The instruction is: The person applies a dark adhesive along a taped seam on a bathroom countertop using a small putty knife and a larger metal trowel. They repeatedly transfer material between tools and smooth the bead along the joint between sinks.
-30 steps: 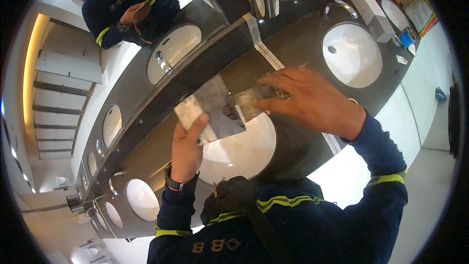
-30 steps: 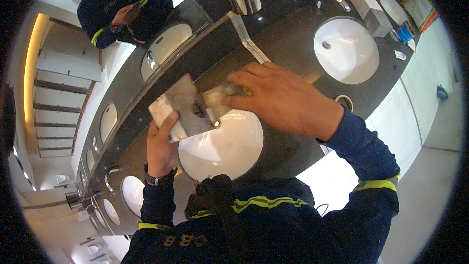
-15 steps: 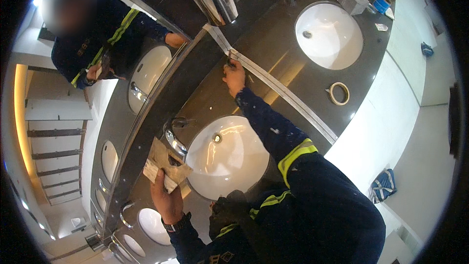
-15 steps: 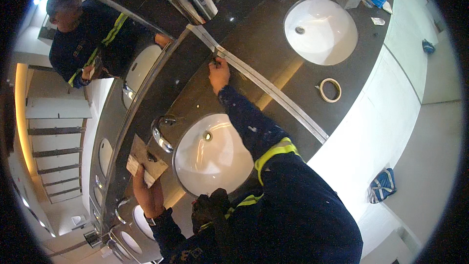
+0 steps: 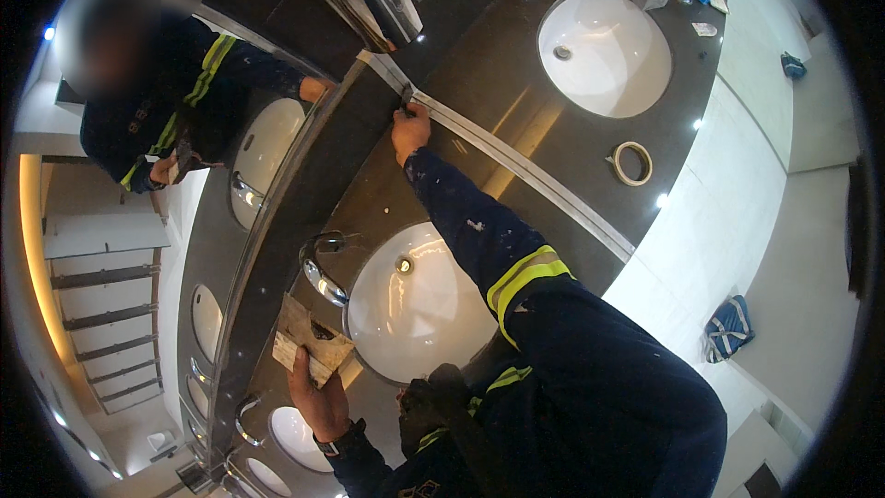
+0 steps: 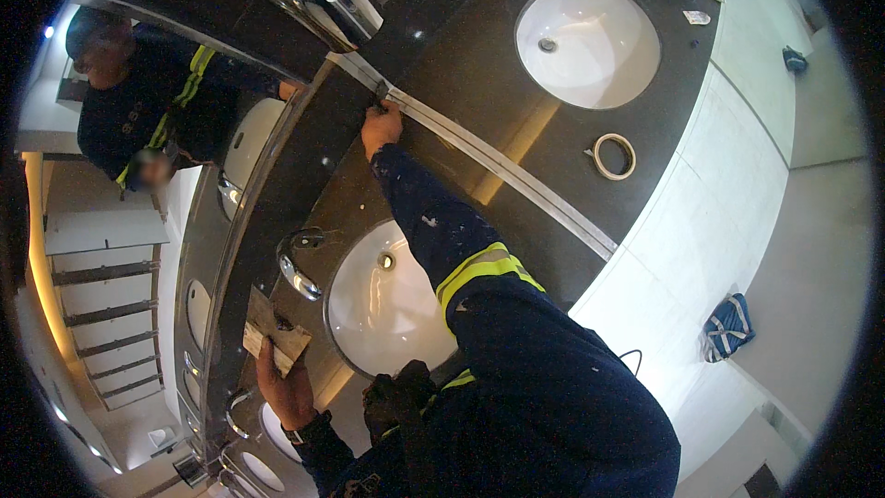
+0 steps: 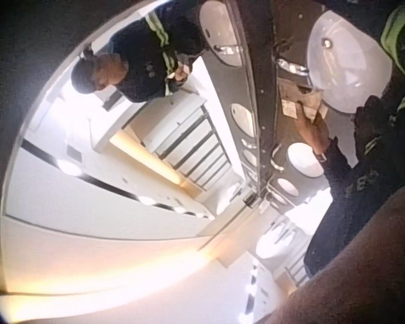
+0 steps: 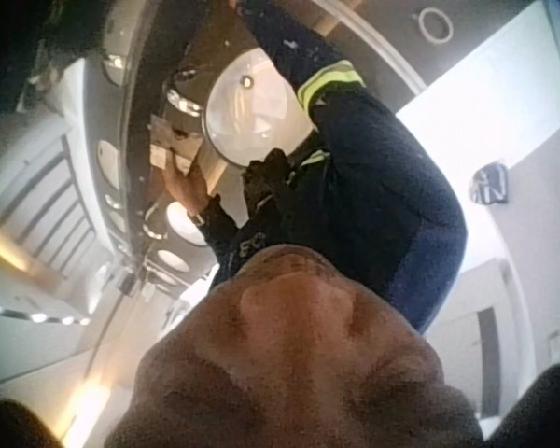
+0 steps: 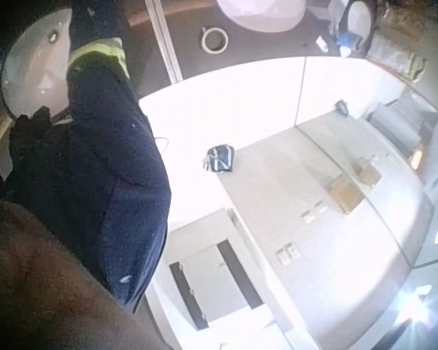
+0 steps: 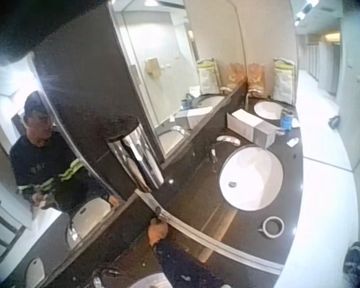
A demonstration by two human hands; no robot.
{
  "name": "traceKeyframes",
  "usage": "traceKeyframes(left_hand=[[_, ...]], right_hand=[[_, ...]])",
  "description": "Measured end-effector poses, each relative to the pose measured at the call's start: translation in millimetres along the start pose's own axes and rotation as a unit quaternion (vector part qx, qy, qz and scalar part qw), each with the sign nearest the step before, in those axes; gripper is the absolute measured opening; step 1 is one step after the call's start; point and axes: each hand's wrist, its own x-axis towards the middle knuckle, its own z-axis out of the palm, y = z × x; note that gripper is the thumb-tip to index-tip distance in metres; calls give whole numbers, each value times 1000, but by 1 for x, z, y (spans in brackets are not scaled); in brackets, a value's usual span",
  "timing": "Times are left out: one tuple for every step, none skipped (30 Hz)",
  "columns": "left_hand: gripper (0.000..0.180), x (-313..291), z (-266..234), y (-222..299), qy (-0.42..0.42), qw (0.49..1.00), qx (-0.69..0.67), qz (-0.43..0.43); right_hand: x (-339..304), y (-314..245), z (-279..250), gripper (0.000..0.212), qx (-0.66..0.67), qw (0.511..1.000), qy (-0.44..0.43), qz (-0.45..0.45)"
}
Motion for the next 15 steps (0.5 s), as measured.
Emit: traceKeyframes(left_hand=[[48,0,-2,0,4,1000,1,-1],[48,-1,-6,-1,9,1000,2,-2],[48,-1,-8,-1,14,1000,3,-2],[49,-3,-10,-1,17,1000,2,0],[49,0,-7,-2,6,1000,-1,-5],[49,2,-5,-3,-3,1000,-3,-10],[49,1,-7,-3,2,1000,-1,-6],[49,0,-9,-2,7,1000,1,-3],[49,-1,-12,-2,12,1000,2,0],[49,-2,-12,-1,14,1000,6,2],[49,-3,-12,-1,16,1000,10,3],[49,-3,-11,-1,17,1000,14,4],[49,-3,-12,-1,18,1000,18,0],[49,-3,-12,-2,17,1000,22,-4],[49,-1,-11,-2,14,1000,26,-10]], right_hand=[[-3,0,2,34,-12,1000,16,-19],[-6,1,3,34,-12,1000,6,1],[-9,1,6,35,-12,1000,-5,22],[-14,0,9,36,-11,999,-17,41],[0,11,8,36,16,999,-17,38],[16,22,5,37,43,998,-18,34],[13,23,10,37,49,997,-32,42],[10,25,14,38,55,996,-45,50],[9,26,17,38,39,996,-58,62],[11,29,18,38,35,995,-66,63],[14,32,18,38,31,995,-74,65],[17,34,20,38,39,994,-81,59],[23,36,19,38,44,994,-89,55],[31,39,16,39,48,993,-94,50],[41,41,10,39,47,993,-99,46]])
